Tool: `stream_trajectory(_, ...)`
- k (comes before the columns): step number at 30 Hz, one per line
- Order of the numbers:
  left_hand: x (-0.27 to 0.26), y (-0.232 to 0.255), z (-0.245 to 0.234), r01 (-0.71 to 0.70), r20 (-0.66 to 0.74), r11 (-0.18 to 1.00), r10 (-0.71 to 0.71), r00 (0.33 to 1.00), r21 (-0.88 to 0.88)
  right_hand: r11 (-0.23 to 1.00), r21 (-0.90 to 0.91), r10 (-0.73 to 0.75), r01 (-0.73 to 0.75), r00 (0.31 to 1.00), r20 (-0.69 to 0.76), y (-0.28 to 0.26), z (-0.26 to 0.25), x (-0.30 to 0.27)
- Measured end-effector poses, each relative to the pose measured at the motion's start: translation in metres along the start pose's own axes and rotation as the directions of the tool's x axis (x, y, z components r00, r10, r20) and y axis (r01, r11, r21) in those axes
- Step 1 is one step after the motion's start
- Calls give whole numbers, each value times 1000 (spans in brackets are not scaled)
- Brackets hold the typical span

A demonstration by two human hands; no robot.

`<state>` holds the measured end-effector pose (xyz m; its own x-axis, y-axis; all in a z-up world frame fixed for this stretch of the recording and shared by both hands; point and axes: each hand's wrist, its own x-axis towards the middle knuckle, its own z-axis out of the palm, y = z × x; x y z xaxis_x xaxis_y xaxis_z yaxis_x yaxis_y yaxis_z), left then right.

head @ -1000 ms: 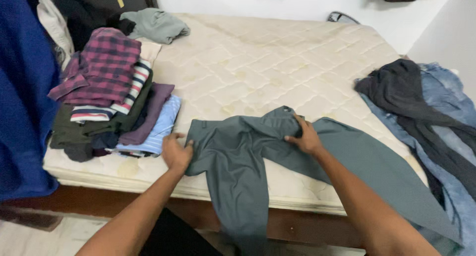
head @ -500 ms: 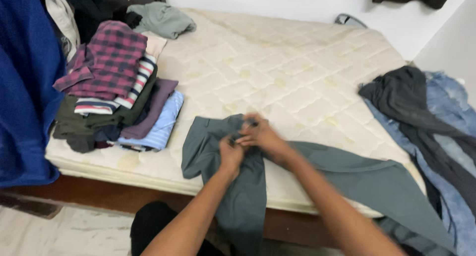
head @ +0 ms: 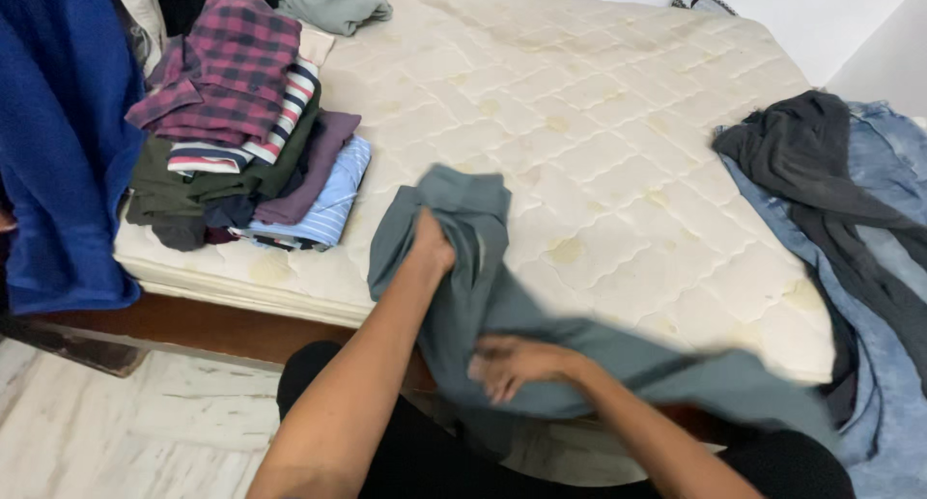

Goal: The person folds several pairs of pants and jeans on a bed. They smooth and fold each item neatly, then stack them on the left side of the bed.

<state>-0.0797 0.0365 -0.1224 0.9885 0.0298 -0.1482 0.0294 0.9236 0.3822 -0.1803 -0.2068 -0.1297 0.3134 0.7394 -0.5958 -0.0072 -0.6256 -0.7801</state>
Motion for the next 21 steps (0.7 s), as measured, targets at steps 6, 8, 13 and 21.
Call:
stream_trajectory(6,-21,-3,13,182,6,834,-217,976,521,921,-349,7,-176,900,-437,-23,-105,-22)
stream_trajectory(8,-27,-1,27,204,-22,736,-248,968,646,908,-373,-151,-189,685,-713,-26,-144,-40)
stream_trajectory(13,-29,-14,67,174,151,780,-325,934,601,954,-47,-272,295,796,-541,-28,-125,-20)
stream_trajectory(21,-39,69,58,-29,54,982,19,998,184,980,-153,-199,128,631,-750,-13,-144,-62)
